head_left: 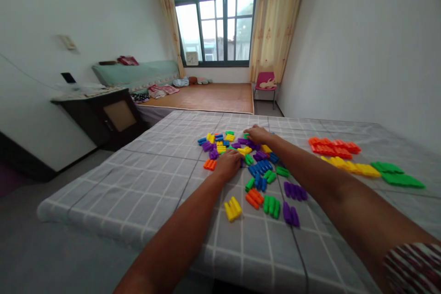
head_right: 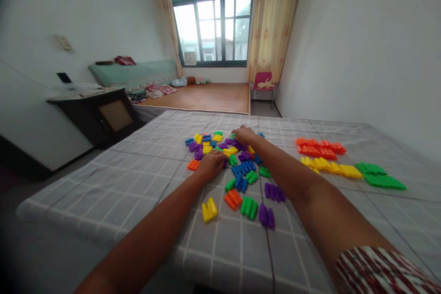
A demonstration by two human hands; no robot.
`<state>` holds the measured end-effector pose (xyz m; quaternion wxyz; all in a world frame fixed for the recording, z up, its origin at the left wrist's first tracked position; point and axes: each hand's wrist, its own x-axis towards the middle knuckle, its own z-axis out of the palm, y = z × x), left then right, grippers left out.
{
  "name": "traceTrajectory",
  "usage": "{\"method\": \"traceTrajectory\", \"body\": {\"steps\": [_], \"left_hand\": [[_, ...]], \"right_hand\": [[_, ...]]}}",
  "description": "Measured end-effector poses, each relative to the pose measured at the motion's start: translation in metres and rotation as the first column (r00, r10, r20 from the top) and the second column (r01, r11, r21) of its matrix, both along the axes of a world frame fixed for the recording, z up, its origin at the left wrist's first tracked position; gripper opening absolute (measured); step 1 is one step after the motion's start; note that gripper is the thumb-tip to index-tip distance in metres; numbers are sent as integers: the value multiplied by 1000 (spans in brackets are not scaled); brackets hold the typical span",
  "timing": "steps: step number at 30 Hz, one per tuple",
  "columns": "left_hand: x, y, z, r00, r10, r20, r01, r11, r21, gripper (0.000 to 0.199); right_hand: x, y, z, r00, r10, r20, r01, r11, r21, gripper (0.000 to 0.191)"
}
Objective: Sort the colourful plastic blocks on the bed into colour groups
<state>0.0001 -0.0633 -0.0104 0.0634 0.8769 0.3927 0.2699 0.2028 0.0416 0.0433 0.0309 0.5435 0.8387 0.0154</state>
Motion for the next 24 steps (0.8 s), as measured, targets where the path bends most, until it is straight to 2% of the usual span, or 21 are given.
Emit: {"method": "traceTrajectory", "body": {"steps": [3,7,10,13,17,20,22,24], "left_hand": [[-3,2,-1,1000,-14,2,14,1000,-5,28],[-2,2,2,999,-40,-22,40,999,-11,28],[-2,3,4,999,-38,-29,37,999,-8,28],[-4,4,4,999,-52,-15,52,999,-6,27],[-7,8,2,995,-98,1,98,995,-5,27],[-8,12,3,994,-108,-18,108,994,-10,26],[-8,15,5,993,-115,-30,115,993,-12,27],[-8,17,7,993,-106,-42,106,994,-15,28]], "right_hand": [[-9,12,0,994,-95,49,97,994,-50,39],[-12,5,6,1000,-11,-2,12,998,68,38],[-2,-13,13,977,102,-188,-69,982,175,28],[27,-41,18,870,168,-463,-61,970,237,23],[100,-80,23,678,114,-726,41,981,191,29],[180,-104,23,497,-2,-868,233,964,131,41],[243,-119,17,373,-65,-926,444,888,117,46],[306,-137,6,304,-125,-944,668,734,119,47]]}}
